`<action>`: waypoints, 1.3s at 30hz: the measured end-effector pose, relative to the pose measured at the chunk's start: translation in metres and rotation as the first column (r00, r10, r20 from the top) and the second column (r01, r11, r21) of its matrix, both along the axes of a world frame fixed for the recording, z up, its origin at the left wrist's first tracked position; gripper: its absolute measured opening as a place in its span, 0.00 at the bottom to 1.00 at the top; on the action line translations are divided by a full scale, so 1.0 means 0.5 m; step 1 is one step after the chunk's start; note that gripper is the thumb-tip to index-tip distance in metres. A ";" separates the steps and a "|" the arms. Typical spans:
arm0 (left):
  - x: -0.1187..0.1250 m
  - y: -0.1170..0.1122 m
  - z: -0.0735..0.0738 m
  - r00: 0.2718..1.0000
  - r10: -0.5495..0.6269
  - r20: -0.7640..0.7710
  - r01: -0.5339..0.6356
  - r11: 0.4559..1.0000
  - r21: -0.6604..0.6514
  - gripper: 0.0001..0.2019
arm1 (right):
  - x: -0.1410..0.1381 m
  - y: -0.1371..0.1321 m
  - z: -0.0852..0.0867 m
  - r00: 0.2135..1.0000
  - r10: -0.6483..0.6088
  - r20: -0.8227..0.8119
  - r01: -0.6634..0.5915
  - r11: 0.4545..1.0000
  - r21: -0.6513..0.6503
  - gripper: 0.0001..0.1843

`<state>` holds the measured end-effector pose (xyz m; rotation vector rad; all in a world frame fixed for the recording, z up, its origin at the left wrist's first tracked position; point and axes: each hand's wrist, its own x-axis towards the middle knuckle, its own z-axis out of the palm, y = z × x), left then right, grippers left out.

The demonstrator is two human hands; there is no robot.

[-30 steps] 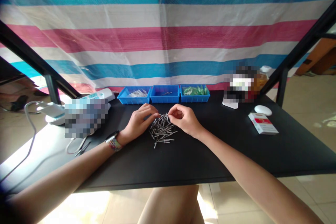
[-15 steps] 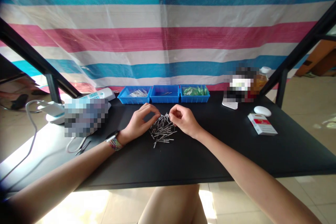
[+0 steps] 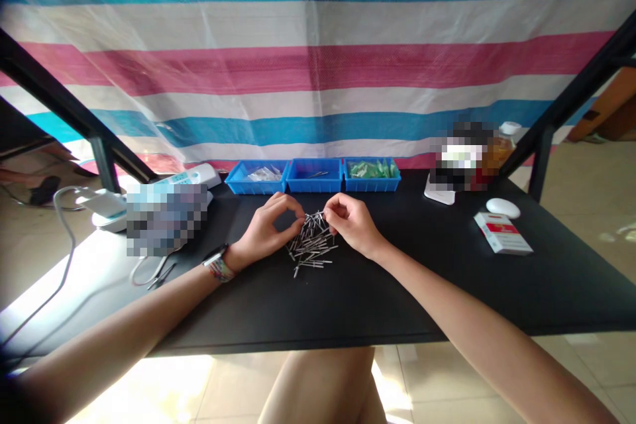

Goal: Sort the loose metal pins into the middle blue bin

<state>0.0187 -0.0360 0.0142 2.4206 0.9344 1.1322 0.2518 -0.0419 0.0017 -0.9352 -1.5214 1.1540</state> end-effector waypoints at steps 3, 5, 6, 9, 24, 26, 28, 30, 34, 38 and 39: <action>-0.001 0.003 -0.004 0.999 0.031 0.009 -0.031 0.999 -0.009 0.07 | -0.001 -0.001 -0.001 1.000 0.002 -0.008 -0.002 1.000 -0.004 0.24; -0.002 0.005 -0.005 0.999 0.046 0.018 -0.046 0.999 -0.019 0.08 | -0.002 -0.001 -0.001 0.999 0.002 -0.033 -0.002 1.000 -0.007 0.23; -0.003 0.006 -0.006 0.999 0.048 0.023 -0.047 0.999 -0.021 0.08 | -0.003 -0.001 0.000 0.999 0.001 -0.048 -0.001 1.000 -0.009 0.23; -0.003 0.007 -0.007 0.999 0.034 0.041 -0.033 0.999 -0.017 0.09 | -0.004 -0.002 0.001 0.997 0.004 -0.082 -0.005 1.000 -0.010 0.21; -0.017 0.022 -0.024 0.984 0.158 0.078 -0.152 0.985 -0.077 0.05 | 0.009 0.130 0.037 0.949 -0.311 0.049 0.291 0.925 0.246 0.13; -0.020 0.033 -0.036 0.982 0.191 -0.014 -0.191 0.977 -0.093 0.08 | 0.013 0.149 0.036 0.897 -0.396 0.198 0.307 0.878 0.366 0.12; -0.022 0.043 -0.048 0.967 0.227 -0.118 -0.240 0.964 -0.113 0.10 | 0.014 0.146 0.032 0.840 -0.457 0.293 0.287 0.833 0.474 0.12; -0.023 0.051 -0.059 0.954 0.240 -0.181 -0.262 0.959 -0.109 0.10 | 0.012 0.125 0.027 0.821 -0.463 0.334 0.250 0.817 0.519 0.12; -0.023 0.059 -0.069 0.952 0.217 -0.218 -0.236 0.970 -0.064 0.05 | 0.001 0.068 0.017 0.842 -0.381 0.383 0.145 0.843 0.519 0.10; -0.021 0.058 -0.062 0.964 0.228 -0.136 -0.235 0.971 -0.039 0.05 | -0.013 0.043 0.008 0.877 -0.283 0.388 0.068 0.873 0.482 0.07; -0.020 0.056 -0.057 0.969 0.224 -0.101 -0.228 0.973 -0.033 0.05 | -0.015 0.042 0.006 0.890 -0.256 0.377 0.055 0.882 0.468 0.06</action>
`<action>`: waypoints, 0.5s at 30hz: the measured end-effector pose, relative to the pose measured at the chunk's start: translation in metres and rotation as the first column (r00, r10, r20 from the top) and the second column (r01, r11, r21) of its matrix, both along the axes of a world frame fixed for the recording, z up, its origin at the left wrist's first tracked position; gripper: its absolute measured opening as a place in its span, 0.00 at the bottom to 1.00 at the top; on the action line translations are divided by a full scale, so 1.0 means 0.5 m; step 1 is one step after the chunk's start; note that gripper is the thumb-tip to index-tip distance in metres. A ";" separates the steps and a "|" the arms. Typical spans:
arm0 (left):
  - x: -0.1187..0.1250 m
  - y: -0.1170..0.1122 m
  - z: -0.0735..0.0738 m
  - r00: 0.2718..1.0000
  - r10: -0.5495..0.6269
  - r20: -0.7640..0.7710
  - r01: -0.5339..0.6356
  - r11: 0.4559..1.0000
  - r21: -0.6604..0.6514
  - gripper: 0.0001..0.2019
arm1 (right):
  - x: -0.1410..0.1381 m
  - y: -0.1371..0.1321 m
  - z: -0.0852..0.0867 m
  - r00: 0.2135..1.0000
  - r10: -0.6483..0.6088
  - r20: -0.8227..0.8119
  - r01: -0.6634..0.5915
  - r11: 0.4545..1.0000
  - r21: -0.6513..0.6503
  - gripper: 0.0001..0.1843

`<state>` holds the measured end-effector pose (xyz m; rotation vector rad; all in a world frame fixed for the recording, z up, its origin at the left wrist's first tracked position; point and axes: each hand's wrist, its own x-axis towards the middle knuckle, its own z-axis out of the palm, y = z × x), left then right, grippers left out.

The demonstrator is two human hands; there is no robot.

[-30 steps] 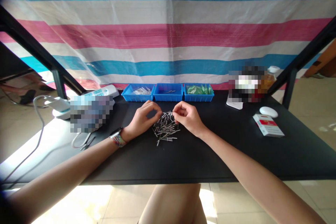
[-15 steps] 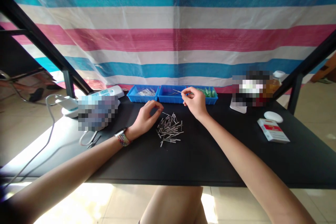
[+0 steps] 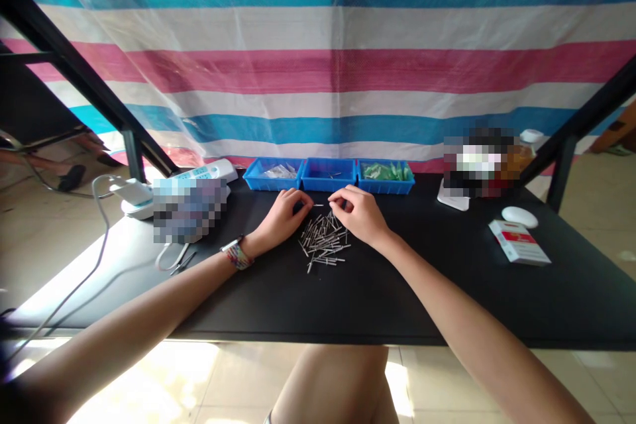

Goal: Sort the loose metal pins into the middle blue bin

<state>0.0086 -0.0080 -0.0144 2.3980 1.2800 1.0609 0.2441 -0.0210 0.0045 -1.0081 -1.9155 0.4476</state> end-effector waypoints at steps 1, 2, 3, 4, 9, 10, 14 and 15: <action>0.001 -0.003 0.006 0.999 -0.011 0.031 0.011 1.000 0.013 0.05 | -0.002 0.000 -0.002 1.000 0.021 -0.022 -0.022 1.000 -0.016 0.05; 0.002 -0.007 0.012 0.998 -0.026 0.055 0.025 0.999 0.026 0.05 | -0.004 0.000 -0.004 0.998 0.037 -0.048 -0.039 0.999 -0.033 0.04; 0.003 -0.011 0.019 0.996 -0.042 0.073 0.040 0.999 0.038 0.06 | -0.006 0.001 -0.005 0.996 0.048 -0.076 -0.052 0.998 -0.046 0.04; 0.004 -0.016 0.025 0.994 -0.057 0.088 0.053 0.997 0.047 0.06 | -0.007 0.001 -0.006 0.993 0.054 -0.103 -0.060 0.997 -0.057 0.03; 0.008 -0.034 0.043 0.981 -0.146 0.131 0.136 0.987 0.083 0.08 | -0.011 -0.005 -0.005 0.983 0.057 -0.175 -0.071 0.995 -0.073 0.03; 0.008 -0.035 0.044 0.979 -0.154 0.134 0.143 0.986 0.086 0.08 | -0.011 -0.006 -0.004 0.983 0.061 -0.176 -0.075 0.994 -0.073 0.03; 0.007 -0.036 0.044 0.978 -0.149 0.144 0.138 0.987 0.085 0.07 | -0.011 -0.009 -0.002 0.983 0.075 -0.166 -0.088 0.993 -0.072 0.05; 0.006 -0.037 0.044 0.978 -0.137 0.155 0.125 0.989 0.082 0.07 | -0.012 -0.009 -0.002 0.983 0.071 -0.171 -0.086 0.993 -0.081 0.05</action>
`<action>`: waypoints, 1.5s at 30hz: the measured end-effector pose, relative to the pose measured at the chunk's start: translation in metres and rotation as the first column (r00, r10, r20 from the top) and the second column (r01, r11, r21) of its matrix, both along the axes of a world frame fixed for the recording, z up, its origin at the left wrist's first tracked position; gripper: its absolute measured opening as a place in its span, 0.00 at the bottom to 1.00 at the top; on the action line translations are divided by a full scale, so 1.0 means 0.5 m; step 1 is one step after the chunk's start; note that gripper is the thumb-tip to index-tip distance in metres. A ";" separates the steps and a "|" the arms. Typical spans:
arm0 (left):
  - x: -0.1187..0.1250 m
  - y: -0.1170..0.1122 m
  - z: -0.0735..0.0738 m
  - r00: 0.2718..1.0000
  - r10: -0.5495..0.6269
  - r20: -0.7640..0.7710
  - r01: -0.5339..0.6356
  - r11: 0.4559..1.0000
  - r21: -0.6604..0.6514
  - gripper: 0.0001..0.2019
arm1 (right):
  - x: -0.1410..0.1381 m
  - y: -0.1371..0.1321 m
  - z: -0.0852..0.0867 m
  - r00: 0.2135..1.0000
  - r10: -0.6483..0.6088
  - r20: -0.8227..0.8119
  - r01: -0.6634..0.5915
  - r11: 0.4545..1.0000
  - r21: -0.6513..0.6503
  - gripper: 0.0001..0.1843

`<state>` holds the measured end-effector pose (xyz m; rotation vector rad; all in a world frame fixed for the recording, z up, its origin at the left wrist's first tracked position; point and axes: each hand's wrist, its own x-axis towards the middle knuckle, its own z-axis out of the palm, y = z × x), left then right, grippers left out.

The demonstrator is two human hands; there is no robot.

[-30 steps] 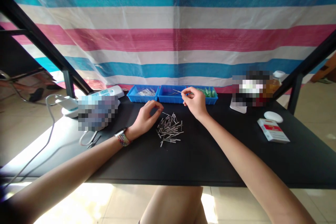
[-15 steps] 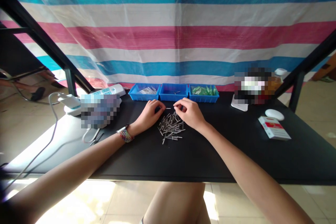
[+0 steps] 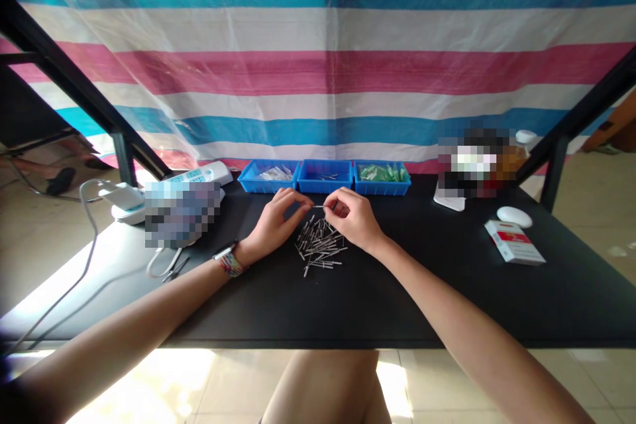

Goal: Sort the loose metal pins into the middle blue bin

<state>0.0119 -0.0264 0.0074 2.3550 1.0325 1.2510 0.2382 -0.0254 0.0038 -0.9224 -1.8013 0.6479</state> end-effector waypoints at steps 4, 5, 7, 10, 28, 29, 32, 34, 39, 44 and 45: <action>-0.003 -0.001 -0.001 0.998 0.039 0.055 -0.038 0.999 -0.015 0.06 | 0.000 0.002 -0.003 0.996 0.013 -0.090 -0.025 0.991 -0.134 0.10; -0.003 -0.001 -0.001 0.997 0.040 0.062 -0.039 0.999 -0.013 0.05 | 0.000 0.002 -0.004 0.993 0.019 -0.119 -0.040 0.983 -0.177 0.12; -0.002 -0.001 -0.001 0.997 0.042 0.069 -0.042 0.999 -0.004 0.03 | 0.002 0.002 -0.005 0.987 0.025 -0.161 -0.064 0.969 -0.238 0.15; 0.000 0.001 0.000 0.997 0.042 0.070 -0.042 0.999 0.000 0.04 | 0.005 0.002 -0.006 0.985 0.028 -0.172 -0.073 0.962 -0.264 0.18; -0.003 0.003 -0.004 0.998 0.053 -0.030 -0.055 0.998 -0.039 0.12 | -0.008 -0.007 0.000 0.963 0.044 -0.268 -0.125 0.947 -0.295 0.13; -0.003 0.002 -0.004 0.998 0.057 -0.028 -0.058 0.997 -0.051 0.12 | -0.008 -0.006 0.000 0.963 0.042 -0.265 -0.120 0.951 -0.286 0.13; -0.004 0.000 -0.004 0.998 0.066 -0.002 -0.066 0.993 -0.102 0.12 | -0.008 0.011 0.007 0.962 -0.022 -0.271 -0.039 0.975 -0.218 0.12; -0.004 -0.001 -0.004 0.998 0.058 0.011 -0.057 0.991 -0.124 0.13 | -0.003 0.034 0.014 0.958 -0.127 -0.256 0.090 0.984 -0.152 0.12; -0.005 -0.002 -0.002 0.999 0.030 0.014 -0.028 0.992 -0.124 0.13 | 0.023 0.091 0.016 0.954 -0.299 0.001 0.297 0.950 0.096 0.12; -0.005 -0.001 -0.001 1.000 0.023 -0.003 -0.023 0.993 -0.120 0.13 | 0.045 0.076 -0.009 0.959 -0.244 0.144 0.226 0.965 0.131 0.09; -0.004 -0.001 -0.001 1.000 0.018 -0.013 -0.019 0.993 -0.117 0.13 | 0.046 0.068 -0.013 0.964 -0.188 0.185 0.169 0.979 0.117 0.08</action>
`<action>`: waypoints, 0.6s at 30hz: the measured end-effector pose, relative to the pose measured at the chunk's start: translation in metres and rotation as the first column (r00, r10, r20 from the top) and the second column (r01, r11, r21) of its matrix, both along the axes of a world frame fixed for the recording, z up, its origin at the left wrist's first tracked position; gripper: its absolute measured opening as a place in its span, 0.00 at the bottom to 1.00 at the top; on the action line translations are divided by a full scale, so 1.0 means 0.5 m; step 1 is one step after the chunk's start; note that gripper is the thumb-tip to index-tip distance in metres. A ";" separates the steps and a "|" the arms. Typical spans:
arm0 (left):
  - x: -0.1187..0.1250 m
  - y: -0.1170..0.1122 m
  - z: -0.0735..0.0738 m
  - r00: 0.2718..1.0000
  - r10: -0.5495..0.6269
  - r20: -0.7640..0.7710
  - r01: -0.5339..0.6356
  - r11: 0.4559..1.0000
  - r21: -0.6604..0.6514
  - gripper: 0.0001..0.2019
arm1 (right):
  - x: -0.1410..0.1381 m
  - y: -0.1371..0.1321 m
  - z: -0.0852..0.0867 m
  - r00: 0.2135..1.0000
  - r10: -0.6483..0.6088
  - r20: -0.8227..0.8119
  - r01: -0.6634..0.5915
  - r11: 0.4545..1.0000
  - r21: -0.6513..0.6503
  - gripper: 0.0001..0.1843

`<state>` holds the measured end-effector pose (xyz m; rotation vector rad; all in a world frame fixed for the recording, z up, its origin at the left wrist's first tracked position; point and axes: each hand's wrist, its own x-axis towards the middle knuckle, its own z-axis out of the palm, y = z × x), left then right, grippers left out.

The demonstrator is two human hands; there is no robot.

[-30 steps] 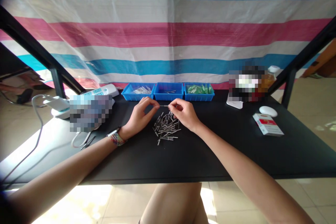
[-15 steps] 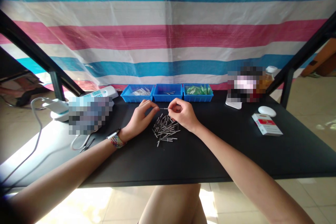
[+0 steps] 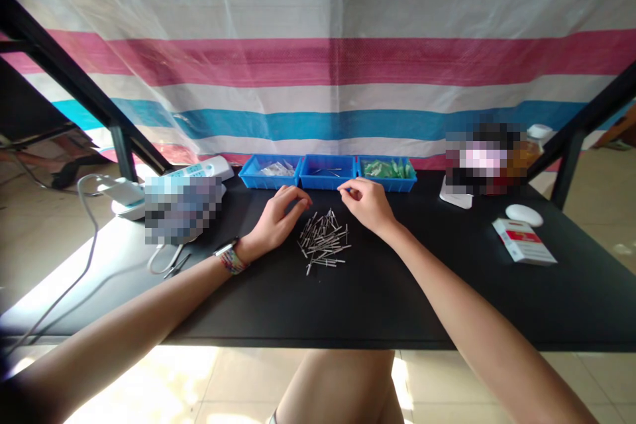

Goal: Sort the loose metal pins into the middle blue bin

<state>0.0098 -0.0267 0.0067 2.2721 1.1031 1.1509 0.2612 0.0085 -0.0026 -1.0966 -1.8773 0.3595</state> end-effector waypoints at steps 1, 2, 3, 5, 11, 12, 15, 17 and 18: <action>0.001 0.001 -0.001 1.000 -0.008 -0.015 0.008 1.000 0.003 0.12 | 0.000 -0.008 -0.003 0.997 0.061 0.041 -0.060 0.998 -0.025 0.07; 0.002 0.002 -0.002 0.999 -0.019 -0.035 0.019 1.000 0.004 0.11 | -0.001 -0.014 -0.005 0.990 0.119 0.079 -0.116 0.992 -0.050 0.07; 0.002 0.003 -0.003 0.998 -0.029 -0.059 0.029 1.000 0.005 0.10 | -0.002 -0.020 -0.006 0.979 0.170 0.114 -0.163 0.984 -0.073 0.09; 0.003 0.006 -0.007 0.992 -0.045 -0.115 0.046 0.999 0.004 0.09 | -0.005 -0.025 -0.007 0.959 0.233 0.164 -0.218 0.970 -0.103 0.12; -0.002 0.019 -0.027 0.974 -0.078 -0.211 0.078 0.997 -0.005 0.12 | -0.003 -0.021 -0.011 0.935 0.236 0.266 -0.210 0.970 -0.123 0.15; -0.003 0.020 -0.029 0.972 -0.087 -0.216 0.088 0.996 -0.005 0.12 | -0.002 -0.020 -0.011 0.931 0.232 0.280 -0.205 0.971 -0.122 0.14; -0.004 0.021 -0.029 0.968 -0.104 -0.227 0.107 0.994 0.000 0.12 | 0.003 -0.020 -0.006 0.923 0.233 0.307 -0.206 0.971 -0.118 0.14; -0.004 0.020 -0.026 0.967 -0.110 -0.229 0.113 0.994 0.000 0.12 | 0.006 -0.020 -0.001 0.919 0.239 0.315 -0.212 0.970 -0.118 0.12; -0.003 0.019 -0.024 0.967 -0.112 -0.228 0.114 0.993 -0.002 0.12 | 0.008 -0.019 0.002 0.917 0.243 0.315 -0.216 0.969 -0.118 0.11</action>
